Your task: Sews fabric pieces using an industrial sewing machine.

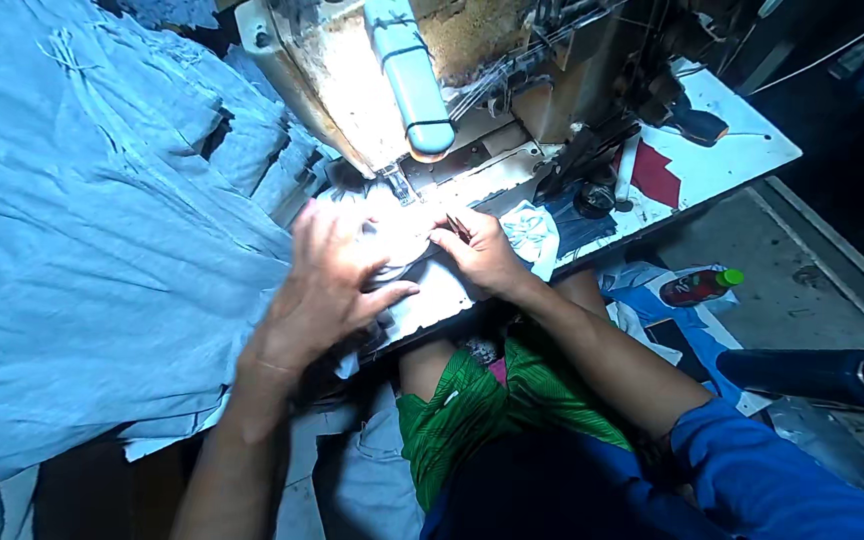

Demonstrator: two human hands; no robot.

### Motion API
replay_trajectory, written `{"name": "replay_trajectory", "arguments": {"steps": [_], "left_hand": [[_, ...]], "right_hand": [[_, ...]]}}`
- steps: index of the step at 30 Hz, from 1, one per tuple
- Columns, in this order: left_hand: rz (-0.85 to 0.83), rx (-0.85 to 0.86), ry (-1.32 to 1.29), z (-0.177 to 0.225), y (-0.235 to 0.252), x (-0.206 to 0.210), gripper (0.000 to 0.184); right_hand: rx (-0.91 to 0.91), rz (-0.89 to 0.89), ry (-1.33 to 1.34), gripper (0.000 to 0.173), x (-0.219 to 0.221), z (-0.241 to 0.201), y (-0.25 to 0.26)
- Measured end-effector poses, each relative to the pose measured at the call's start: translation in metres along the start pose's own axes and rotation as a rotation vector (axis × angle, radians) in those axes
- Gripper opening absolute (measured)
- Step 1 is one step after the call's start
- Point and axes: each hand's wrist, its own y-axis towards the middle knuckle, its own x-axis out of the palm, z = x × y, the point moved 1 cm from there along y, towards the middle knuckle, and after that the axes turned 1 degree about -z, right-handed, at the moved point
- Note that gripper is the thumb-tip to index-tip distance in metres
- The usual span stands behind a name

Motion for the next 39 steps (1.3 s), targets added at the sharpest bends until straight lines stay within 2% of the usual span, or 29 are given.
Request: {"name": "replay_trajectory", "arguments": {"steps": [4,6,10,12,14,16,19,22,24,26,32,39], "left_hand": [[-0.075,-0.120,0.110,-0.059,-0.024,-0.048,0.057],[-0.015,-0.163,0.052,-0.069,-0.035,-0.067,0.053],[0.254,-0.002,-0.428,-0.016,-0.043,-0.076,0.031],[0.306,0.065,-0.590,0.016,-0.043,-0.058,0.021],[0.375,0.062,-0.679,0.039,-0.045,-0.027,0.021],[0.463,0.028,-0.604,0.056,-0.046,0.008,0.025],[0.436,-0.003,-0.200,0.066,-0.042,0.050,0.041],[0.419,-0.099,0.066,0.052,-0.039,0.078,0.035],[0.457,-0.189,0.117,0.044,-0.040,0.079,0.017],[0.461,-0.213,0.127,0.044,-0.040,0.069,0.009],[0.442,-0.189,0.158,0.036,-0.032,0.051,0.005],[0.440,-0.114,0.172,0.001,-0.007,0.042,0.014]], "right_hand": [[-0.036,-0.009,-0.054,0.012,-0.001,-0.001,0.003],[-0.052,-0.037,-0.114,0.012,-0.003,-0.004,0.006],[-0.107,-0.247,-0.235,0.013,-0.012,-0.029,0.004],[-0.179,-0.389,-0.172,0.012,-0.015,-0.044,-0.002],[-0.217,-0.429,-0.116,0.011,-0.016,-0.052,-0.020],[-0.209,-0.394,-0.129,0.013,-0.016,-0.047,-0.044],[-0.166,-0.305,-0.118,0.017,-0.015,-0.031,-0.074],[-0.117,-0.224,-0.088,0.016,-0.015,-0.024,-0.090],[-0.091,-0.188,-0.076,0.016,-0.017,-0.026,-0.093],[-0.063,-0.168,-0.053,0.016,-0.019,-0.029,-0.093],[0.069,-0.087,-0.008,0.013,-0.016,-0.026,-0.081],[0.098,-0.008,-0.048,0.009,-0.002,-0.010,-0.039]]}}
